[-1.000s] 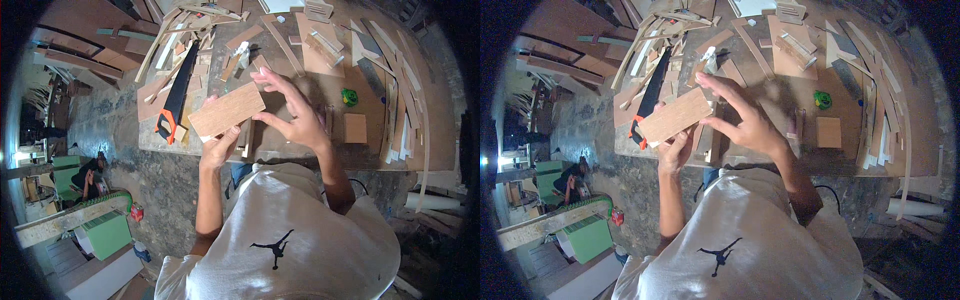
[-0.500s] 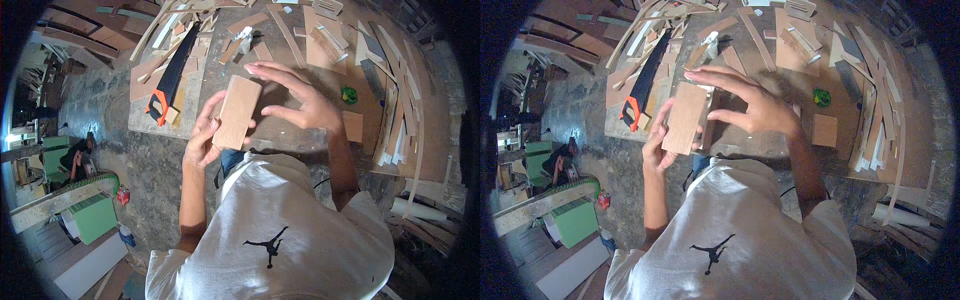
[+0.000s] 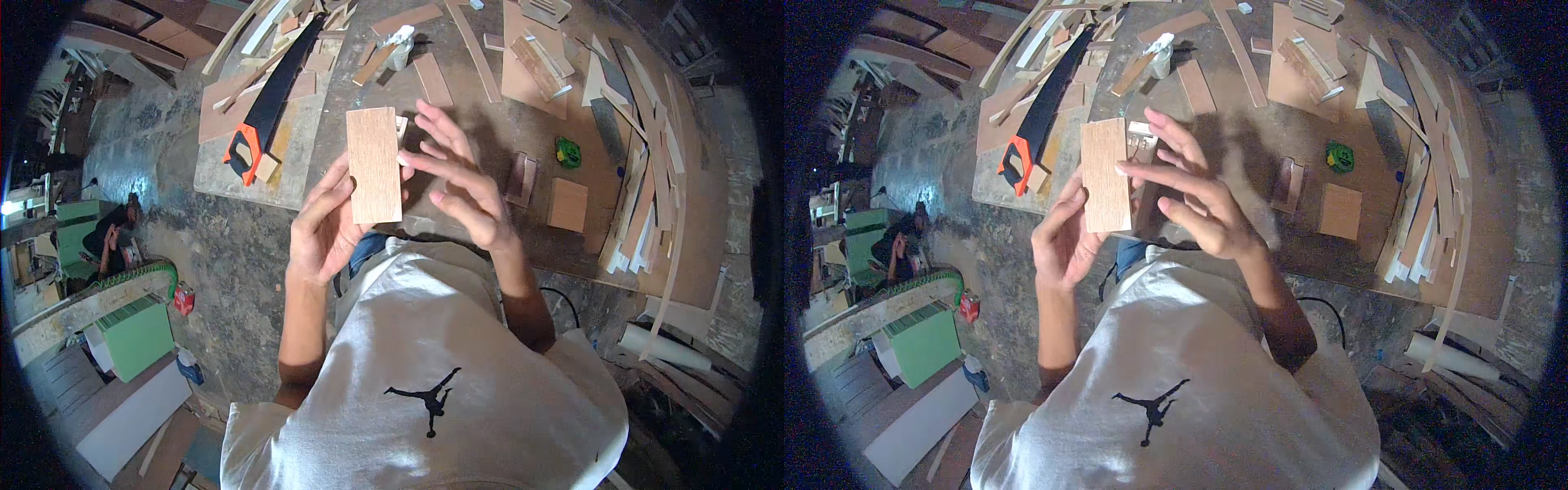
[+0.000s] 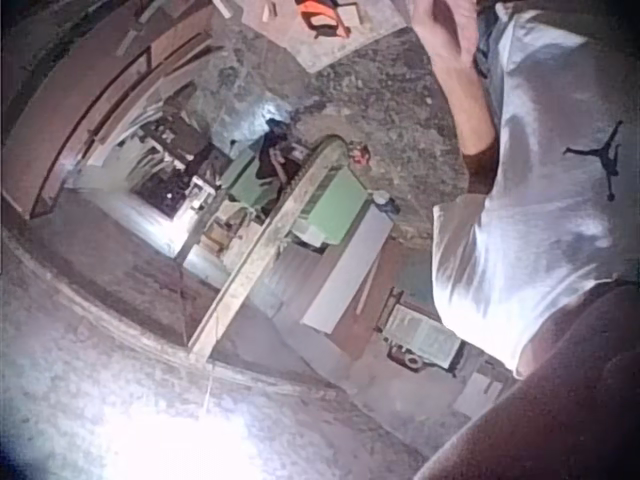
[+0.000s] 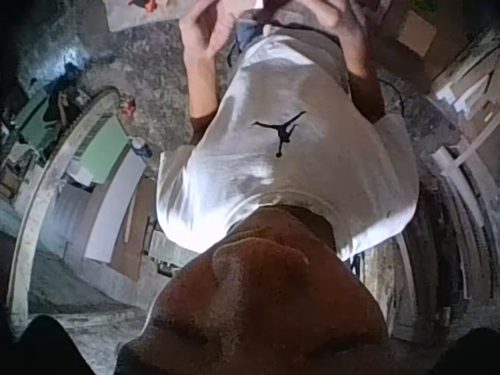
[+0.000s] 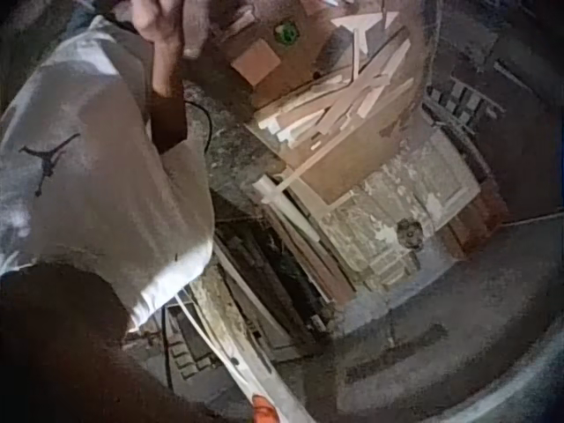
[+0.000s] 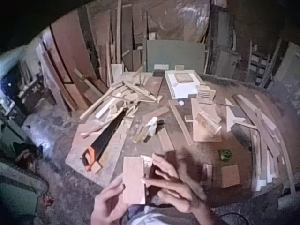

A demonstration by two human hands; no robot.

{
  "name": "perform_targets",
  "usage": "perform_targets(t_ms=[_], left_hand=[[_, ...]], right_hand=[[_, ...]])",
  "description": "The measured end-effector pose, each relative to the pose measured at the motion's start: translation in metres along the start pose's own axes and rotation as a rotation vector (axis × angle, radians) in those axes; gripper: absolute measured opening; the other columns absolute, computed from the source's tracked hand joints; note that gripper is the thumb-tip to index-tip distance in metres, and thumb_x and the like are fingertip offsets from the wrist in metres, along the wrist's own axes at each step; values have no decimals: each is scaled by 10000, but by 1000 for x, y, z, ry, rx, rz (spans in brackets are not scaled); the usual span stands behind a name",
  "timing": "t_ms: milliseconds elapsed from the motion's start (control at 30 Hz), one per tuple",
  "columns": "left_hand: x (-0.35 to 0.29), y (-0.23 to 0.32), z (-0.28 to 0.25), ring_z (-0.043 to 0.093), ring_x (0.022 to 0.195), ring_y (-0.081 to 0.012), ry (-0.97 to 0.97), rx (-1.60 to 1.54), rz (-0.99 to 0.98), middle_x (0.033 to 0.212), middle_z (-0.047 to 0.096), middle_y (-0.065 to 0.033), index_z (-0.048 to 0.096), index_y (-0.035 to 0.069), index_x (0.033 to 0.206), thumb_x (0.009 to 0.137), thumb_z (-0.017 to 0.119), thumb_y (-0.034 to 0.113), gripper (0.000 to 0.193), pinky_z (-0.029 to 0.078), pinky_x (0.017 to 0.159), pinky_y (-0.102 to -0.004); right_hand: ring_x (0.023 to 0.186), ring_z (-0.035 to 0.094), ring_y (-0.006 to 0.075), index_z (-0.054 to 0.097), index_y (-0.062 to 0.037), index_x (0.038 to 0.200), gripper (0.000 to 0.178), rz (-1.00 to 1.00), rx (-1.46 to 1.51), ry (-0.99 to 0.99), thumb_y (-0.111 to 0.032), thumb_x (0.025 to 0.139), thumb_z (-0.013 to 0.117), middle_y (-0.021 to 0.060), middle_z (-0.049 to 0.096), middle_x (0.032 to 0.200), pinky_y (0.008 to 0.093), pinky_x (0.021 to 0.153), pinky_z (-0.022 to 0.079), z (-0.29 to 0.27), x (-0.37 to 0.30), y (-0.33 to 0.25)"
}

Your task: Applying glue and assembling small wooden pieces to form a box or frame structure on a workbench.

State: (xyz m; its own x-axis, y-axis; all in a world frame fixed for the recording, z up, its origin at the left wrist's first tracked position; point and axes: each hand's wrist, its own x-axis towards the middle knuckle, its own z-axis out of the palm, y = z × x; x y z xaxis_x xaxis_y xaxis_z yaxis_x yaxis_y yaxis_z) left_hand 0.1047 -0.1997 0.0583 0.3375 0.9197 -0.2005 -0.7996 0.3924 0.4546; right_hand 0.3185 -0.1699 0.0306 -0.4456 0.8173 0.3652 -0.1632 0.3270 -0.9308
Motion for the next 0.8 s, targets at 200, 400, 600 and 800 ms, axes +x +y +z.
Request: perform_targets(t_ms=[200,400,600,800], left_hand=[[-8,7,13,582,1261,-349,234,406,82,1367,539,-293,328,-122,1454,955,541,37,566,518,1046,-425],[-8,16,17,587,1252,-356,205,393,65,1364,531,-322,326,-143,1444,961,510,19,542,521,1046,-423],[-2,18,5,653,1156,-306,145,202,-42,1282,600,-290,374,-130,1423,995,519,37,481,567,985,-385],[-1,16,1,590,1248,-336,138,203,-52,1357,529,-330,340,-175,1418,992,483,30,494,520,1052,-401]], right_hand=[[1502,215,420,663,-52,1304,506,46,-38,-3,-64,821,512,241,160,1640,549,1182,214,9,-17,10],[1506,211,368,691,-145,1300,525,39,-39,-17,-25,821,512,196,166,1642,504,1182,198,16,-23,15],[1496,222,374,690,-139,1300,511,8,53,12,-36,828,524,204,175,1634,511,1178,204,21,-17,15],[1494,232,370,716,-164,1266,491,25,-68,-12,-45,830,524,208,197,1625,517,1170,229,19,-13,6]])
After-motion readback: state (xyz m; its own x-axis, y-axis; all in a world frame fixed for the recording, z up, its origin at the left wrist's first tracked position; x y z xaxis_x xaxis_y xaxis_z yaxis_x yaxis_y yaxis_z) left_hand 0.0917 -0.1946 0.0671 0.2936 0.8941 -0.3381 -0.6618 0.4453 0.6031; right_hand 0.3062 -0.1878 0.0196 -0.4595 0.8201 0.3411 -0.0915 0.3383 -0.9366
